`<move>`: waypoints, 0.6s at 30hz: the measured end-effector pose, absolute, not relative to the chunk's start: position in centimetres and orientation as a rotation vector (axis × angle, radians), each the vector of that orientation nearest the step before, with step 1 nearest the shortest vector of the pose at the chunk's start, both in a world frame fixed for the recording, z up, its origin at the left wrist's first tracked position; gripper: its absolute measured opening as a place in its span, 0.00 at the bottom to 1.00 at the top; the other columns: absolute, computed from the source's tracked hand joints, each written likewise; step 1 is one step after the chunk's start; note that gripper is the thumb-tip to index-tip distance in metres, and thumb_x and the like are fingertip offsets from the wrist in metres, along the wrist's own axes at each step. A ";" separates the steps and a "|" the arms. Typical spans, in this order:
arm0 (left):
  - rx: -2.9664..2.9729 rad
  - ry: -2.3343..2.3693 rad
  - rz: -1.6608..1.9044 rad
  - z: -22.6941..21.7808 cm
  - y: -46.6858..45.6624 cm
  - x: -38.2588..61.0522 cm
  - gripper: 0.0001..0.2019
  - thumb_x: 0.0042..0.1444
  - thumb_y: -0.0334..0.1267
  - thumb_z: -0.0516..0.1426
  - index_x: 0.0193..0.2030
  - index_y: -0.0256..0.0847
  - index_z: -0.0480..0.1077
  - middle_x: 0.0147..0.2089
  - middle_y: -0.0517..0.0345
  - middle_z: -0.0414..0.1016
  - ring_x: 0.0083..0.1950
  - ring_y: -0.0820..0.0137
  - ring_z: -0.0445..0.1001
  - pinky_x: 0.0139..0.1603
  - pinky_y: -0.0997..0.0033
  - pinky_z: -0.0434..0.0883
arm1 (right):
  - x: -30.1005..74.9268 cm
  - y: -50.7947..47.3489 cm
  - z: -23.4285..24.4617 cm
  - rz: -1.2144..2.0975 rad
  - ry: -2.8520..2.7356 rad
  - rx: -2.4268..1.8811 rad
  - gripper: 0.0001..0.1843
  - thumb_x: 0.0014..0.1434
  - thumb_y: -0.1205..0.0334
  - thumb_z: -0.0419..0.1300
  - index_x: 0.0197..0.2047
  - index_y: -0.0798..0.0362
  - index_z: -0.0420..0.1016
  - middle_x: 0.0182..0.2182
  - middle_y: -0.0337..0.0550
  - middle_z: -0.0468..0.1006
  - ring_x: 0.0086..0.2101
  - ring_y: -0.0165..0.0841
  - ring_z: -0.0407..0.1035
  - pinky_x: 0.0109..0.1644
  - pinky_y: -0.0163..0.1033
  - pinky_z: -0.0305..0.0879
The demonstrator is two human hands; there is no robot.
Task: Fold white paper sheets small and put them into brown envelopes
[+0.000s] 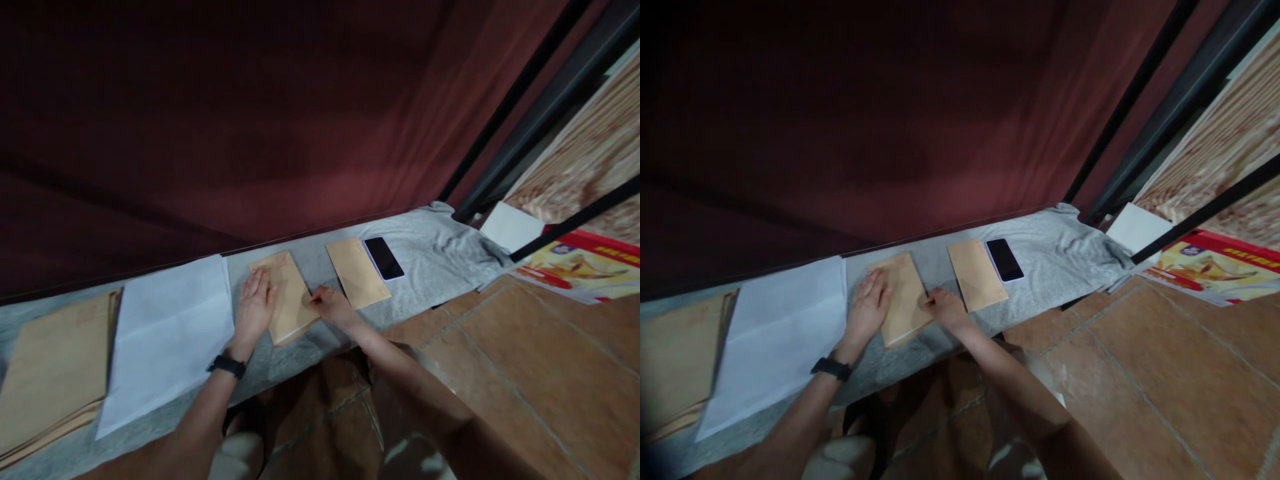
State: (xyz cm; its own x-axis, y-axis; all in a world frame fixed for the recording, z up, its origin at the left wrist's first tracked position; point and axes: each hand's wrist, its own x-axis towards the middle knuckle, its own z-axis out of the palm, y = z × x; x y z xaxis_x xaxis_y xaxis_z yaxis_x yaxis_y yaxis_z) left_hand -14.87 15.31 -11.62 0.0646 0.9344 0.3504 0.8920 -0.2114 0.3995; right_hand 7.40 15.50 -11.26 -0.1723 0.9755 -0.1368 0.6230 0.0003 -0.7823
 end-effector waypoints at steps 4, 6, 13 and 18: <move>2.384 1.802 0.604 -11.6 19.9 -15.6 0.32 0.69 0.49 0.40 0.74 0.35 0.56 0.76 0.43 0.56 0.78 0.57 0.50 0.77 0.48 0.48 | 7.2 15.6 -11.4 1.007 -1.864 -1.649 0.02 0.56 0.64 0.66 0.32 0.49 0.79 0.32 0.39 0.81 0.35 0.35 0.74 0.42 0.37 0.66; 2.407 1.763 0.478 -11.6 22.2 -15.5 0.32 0.69 0.49 0.39 0.73 0.35 0.56 0.76 0.43 0.56 0.78 0.57 0.50 0.76 0.48 0.49 | 7.2 15.7 -11.3 1.021 -1.857 -1.652 0.02 0.56 0.64 0.66 0.32 0.49 0.79 0.31 0.38 0.81 0.36 0.35 0.74 0.43 0.37 0.67; 2.503 1.726 0.286 -12.9 23.5 -14.0 0.33 0.69 0.48 0.36 0.75 0.32 0.54 0.77 0.45 0.53 0.79 0.59 0.47 0.77 0.50 0.45 | 7.1 16.0 -11.9 1.069 -1.828 -1.616 0.04 0.56 0.66 0.63 0.30 0.49 0.76 0.29 0.39 0.79 0.36 0.36 0.73 0.44 0.38 0.66; 2.500 1.664 0.292 -13.0 21.4 -13.4 0.33 0.69 0.48 0.36 0.74 0.31 0.54 0.77 0.44 0.53 0.78 0.60 0.50 0.77 0.51 0.47 | 7.5 16.1 -12.6 1.124 -1.721 -1.494 0.09 0.58 0.66 0.63 0.26 0.49 0.73 0.26 0.41 0.78 0.36 0.37 0.73 0.44 0.38 0.66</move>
State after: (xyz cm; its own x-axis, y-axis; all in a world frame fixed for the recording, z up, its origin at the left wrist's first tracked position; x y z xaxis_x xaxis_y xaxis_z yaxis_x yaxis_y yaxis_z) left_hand -13.38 21.39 -12.95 0.3753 0.9224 0.0915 0.8985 -0.3863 0.2084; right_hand 7.45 16.10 -12.59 -0.1945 0.9766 -0.0919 0.4764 0.0121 -0.8791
